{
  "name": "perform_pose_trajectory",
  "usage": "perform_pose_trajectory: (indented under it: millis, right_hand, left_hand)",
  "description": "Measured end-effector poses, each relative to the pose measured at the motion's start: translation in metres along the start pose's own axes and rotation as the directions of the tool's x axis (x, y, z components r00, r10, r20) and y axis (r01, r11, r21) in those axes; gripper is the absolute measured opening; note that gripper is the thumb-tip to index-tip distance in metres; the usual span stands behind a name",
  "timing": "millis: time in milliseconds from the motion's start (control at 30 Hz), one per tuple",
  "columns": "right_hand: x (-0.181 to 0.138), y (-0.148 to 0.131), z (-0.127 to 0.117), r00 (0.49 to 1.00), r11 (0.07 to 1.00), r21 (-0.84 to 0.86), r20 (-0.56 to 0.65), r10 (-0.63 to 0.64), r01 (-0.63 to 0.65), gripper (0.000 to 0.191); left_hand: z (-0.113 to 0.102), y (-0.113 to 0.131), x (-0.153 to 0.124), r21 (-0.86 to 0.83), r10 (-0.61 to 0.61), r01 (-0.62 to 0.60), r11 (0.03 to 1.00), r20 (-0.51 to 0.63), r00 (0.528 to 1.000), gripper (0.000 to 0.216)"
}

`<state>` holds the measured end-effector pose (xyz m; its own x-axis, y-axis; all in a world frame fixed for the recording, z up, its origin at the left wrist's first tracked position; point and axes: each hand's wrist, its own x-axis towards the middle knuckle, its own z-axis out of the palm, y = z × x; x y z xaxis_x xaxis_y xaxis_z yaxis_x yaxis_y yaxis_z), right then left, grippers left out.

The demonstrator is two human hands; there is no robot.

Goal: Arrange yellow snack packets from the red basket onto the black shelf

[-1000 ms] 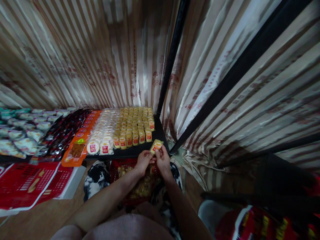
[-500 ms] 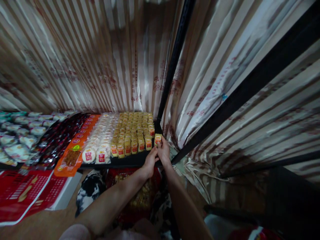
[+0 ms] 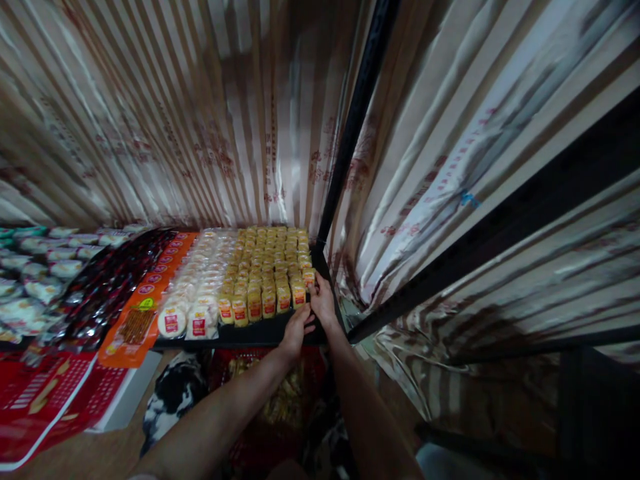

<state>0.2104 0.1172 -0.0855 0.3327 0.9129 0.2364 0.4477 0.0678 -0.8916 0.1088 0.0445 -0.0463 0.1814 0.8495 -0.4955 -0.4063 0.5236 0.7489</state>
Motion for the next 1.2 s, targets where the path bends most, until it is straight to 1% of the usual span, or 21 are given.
perform_pose_trajectory:
  millis: [67,133,200,267,367,433,567,700,800,900,1000,1100,1200]
  right_hand:
    - [-0.001,0.001,0.000,1.000,0.998,0.060,0.012,-0.002,0.001,0.054]
    - [-0.004,0.001,0.000,1.000,0.993,0.121,-0.002,0.011,-0.010,0.057]
    - [-0.007,0.001,0.000,0.999,0.991,0.135,-0.021,0.025,-0.022,0.055]
    - [-0.009,0.000,-0.001,0.999,0.998,0.055,-0.038,0.011,-0.009,0.049]
    - [-0.011,-0.003,-0.002,0.996,0.990,-0.135,-0.083,-0.041,0.029,0.041]
    - [-0.011,-0.006,-0.002,0.994,0.986,-0.166,-0.107,-0.034,0.016,0.040]
    - [-0.011,-0.010,-0.001,0.997,0.996,-0.085,-0.076,0.011,-0.017,0.043]
    - [-0.011,-0.010,0.000,0.997,0.995,-0.098,-0.072,0.023,-0.030,0.042]
    - [-0.010,-0.006,0.002,0.996,0.998,-0.054,-0.080,0.040,-0.044,0.044]
    - [-0.009,-0.003,0.003,0.995,0.998,-0.023,-0.081,0.059,-0.061,0.037]
    - [-0.008,-0.002,0.004,0.996,0.996,-0.060,-0.058,0.067,-0.071,0.028]
    - [-0.007,-0.004,0.004,0.996,0.996,-0.054,-0.050,0.071,-0.073,0.026]
    - [-0.009,-0.008,0.004,0.994,0.996,-0.030,-0.075,0.076,-0.078,0.027]
  left_hand:
    - [0.000,0.001,-0.001,0.004,0.005,-0.005,1.000,0.004,1.000,0.029]
    - [-0.001,0.001,-0.002,0.006,0.010,-0.010,1.000,0.007,1.000,0.027]
    - [-0.001,0.000,-0.003,0.006,0.015,-0.015,1.000,0.010,1.000,0.026]
    - [-0.002,-0.001,-0.003,0.006,0.019,-0.019,1.000,0.011,1.000,0.026]
    - [-0.004,-0.001,-0.002,0.015,0.020,-0.020,1.000,0.016,1.000,0.027]
    - [-0.005,-0.001,-0.001,0.023,0.020,-0.021,1.000,0.024,0.999,0.028]
    - [-0.006,0.001,0.000,0.028,0.019,-0.020,0.999,0.026,0.999,0.030]
    - [-0.006,0.001,0.000,0.026,0.018,-0.018,0.999,0.028,0.999,0.033]
    - [-0.006,0.001,-0.001,0.038,0.024,-0.025,0.999,0.019,1.000,0.035]
    - [-0.006,0.001,-0.001,0.055,0.027,-0.027,0.998,0.012,1.000,0.036]
    - [-0.006,0.001,-0.001,0.058,0.029,-0.029,0.998,0.009,1.000,0.037]
    - [-0.006,0.001,-0.001,0.058,0.026,-0.026,0.998,0.000,1.000,0.038]
    - [-0.006,0.001,-0.002,0.051,0.038,-0.038,0.998,-0.007,0.999,0.038]
